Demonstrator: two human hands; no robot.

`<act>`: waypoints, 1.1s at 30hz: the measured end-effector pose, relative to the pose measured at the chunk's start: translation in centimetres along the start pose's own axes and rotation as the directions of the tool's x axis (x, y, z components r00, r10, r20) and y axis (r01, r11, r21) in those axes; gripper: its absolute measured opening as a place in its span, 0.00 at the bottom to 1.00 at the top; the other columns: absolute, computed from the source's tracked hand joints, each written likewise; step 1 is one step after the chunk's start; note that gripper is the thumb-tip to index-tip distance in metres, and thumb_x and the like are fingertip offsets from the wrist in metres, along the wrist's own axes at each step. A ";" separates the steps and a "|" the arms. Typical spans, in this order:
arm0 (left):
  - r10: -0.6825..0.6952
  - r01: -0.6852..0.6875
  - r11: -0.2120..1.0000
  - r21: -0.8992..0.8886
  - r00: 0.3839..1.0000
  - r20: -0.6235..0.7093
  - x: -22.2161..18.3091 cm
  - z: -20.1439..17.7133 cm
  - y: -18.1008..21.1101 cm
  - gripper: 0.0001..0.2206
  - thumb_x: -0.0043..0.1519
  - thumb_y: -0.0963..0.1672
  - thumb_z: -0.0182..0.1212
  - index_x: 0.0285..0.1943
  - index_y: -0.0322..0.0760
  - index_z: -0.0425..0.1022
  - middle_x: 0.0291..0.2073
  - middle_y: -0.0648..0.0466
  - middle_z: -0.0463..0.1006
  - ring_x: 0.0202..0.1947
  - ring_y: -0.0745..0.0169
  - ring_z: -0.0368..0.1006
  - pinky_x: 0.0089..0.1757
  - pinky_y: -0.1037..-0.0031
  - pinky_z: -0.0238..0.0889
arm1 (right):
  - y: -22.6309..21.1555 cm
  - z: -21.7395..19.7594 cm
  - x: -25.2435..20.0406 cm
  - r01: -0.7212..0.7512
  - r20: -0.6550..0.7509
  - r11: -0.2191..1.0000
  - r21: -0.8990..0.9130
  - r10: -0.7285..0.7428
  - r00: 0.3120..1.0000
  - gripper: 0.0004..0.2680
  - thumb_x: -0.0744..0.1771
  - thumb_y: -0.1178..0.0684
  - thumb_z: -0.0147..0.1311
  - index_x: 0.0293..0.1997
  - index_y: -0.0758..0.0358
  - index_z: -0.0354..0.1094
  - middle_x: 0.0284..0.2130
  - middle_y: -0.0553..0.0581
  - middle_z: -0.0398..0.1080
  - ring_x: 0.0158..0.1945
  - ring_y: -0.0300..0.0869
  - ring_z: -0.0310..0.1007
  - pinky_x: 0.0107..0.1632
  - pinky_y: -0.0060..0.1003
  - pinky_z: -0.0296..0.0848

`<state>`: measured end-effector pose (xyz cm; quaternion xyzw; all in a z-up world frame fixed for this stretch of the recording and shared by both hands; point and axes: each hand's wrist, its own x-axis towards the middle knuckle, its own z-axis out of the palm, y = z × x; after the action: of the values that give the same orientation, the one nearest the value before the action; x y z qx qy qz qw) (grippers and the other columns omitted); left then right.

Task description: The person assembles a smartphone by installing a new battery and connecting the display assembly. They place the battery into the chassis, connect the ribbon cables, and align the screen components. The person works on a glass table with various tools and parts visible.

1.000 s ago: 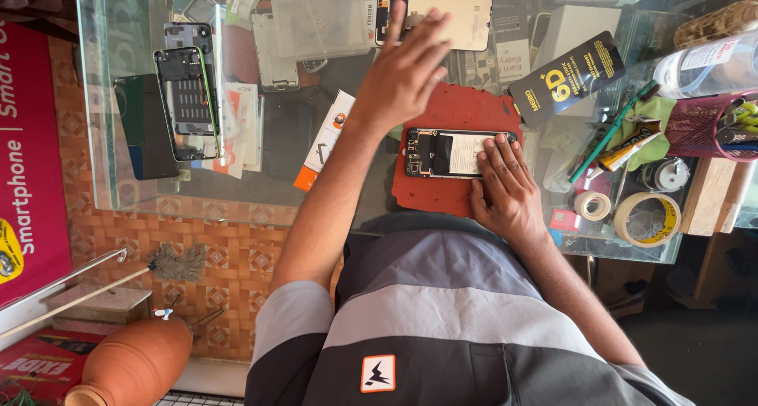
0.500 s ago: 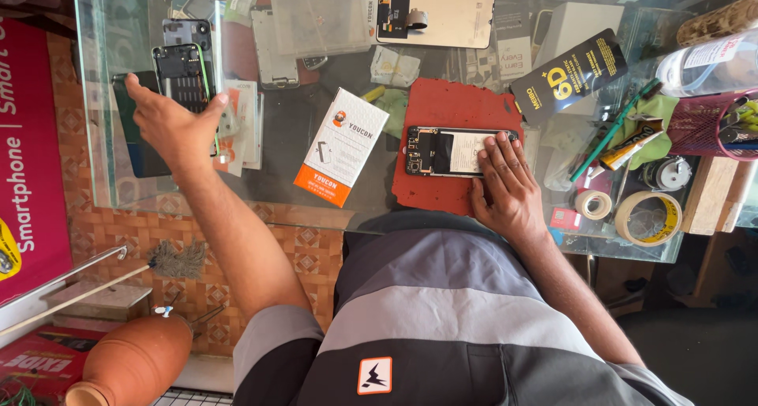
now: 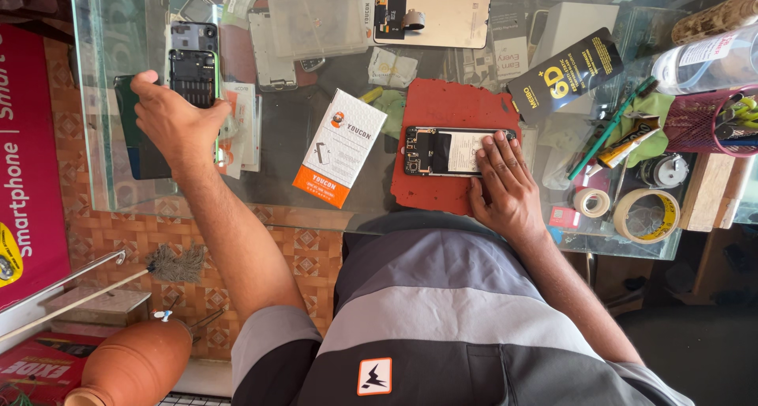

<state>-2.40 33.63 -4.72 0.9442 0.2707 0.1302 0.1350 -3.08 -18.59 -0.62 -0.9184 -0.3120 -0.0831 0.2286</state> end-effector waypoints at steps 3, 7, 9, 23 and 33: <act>0.066 -0.066 0.998 0.000 0.998 -0.020 -0.1 0.1 0.5 0.42 0.50 0.52 0.87 0.59 0.31 0.56 0.47 0.42 0.71 0.50 0.39 0.67 0.51 0.49 0.58 | 0.0 0.0 0.0 0.003 -0.003 1.000 0.000 -0.003 1.000 0.15 0.65 0.60 0.56 0.58 0.75 0.70 0.63 0.70 0.68 0.72 0.59 0.62 0.74 0.56 0.59; 0.087 -0.086 0.995 -0.052 0.996 0.010 -0.1 0.2 1.3 0.41 0.47 0.48 0.83 0.60 0.30 0.54 0.48 0.39 0.70 0.51 0.36 0.66 0.51 0.49 0.59 | 0.1 0.1 0.0 0.005 -0.002 1.000 -0.005 -0.005 1.000 0.15 0.65 0.60 0.56 0.58 0.75 0.70 0.63 0.71 0.68 0.72 0.59 0.62 0.74 0.56 0.59; 0.082 -0.078 0.995 -0.064 0.995 0.056 0.0 0.0 1.5 0.41 0.47 0.47 0.82 0.60 0.30 0.53 0.48 0.38 0.70 0.51 0.36 0.66 0.51 0.49 0.60 | 0.1 0.1 0.0 0.005 0.001 1.000 -0.007 -0.005 1.000 0.15 0.65 0.61 0.56 0.58 0.75 0.70 0.63 0.70 0.67 0.72 0.59 0.62 0.74 0.56 0.59; 0.263 -0.230 0.941 -0.249 0.959 0.106 -2.5 -0.8 11.2 0.41 0.45 0.43 0.81 0.63 0.30 0.53 0.52 0.36 0.69 0.54 0.37 0.66 0.54 0.52 0.63 | 0.0 -0.4 0.2 0.014 -0.015 1.000 0.011 -0.014 1.000 0.14 0.65 0.61 0.58 0.56 0.75 0.71 0.62 0.70 0.68 0.71 0.59 0.63 0.74 0.56 0.60; 0.609 -0.527 0.752 -0.396 0.785 0.114 -4.9 0.4 21.4 0.42 0.41 0.43 0.82 0.62 0.29 0.55 0.50 0.39 0.68 0.52 0.38 0.65 0.55 0.52 0.60 | 0.2 -0.4 1.7 0.026 -0.010 0.997 0.067 -0.026 1.000 0.16 0.63 0.50 0.69 0.44 0.74 0.69 0.64 0.72 0.64 0.73 0.62 0.57 0.74 0.61 0.55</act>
<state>3.90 13.45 1.04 0.9514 -0.0762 0.0973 0.2820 -1.60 -18.00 0.18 -0.9057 -0.3255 -0.0797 0.2596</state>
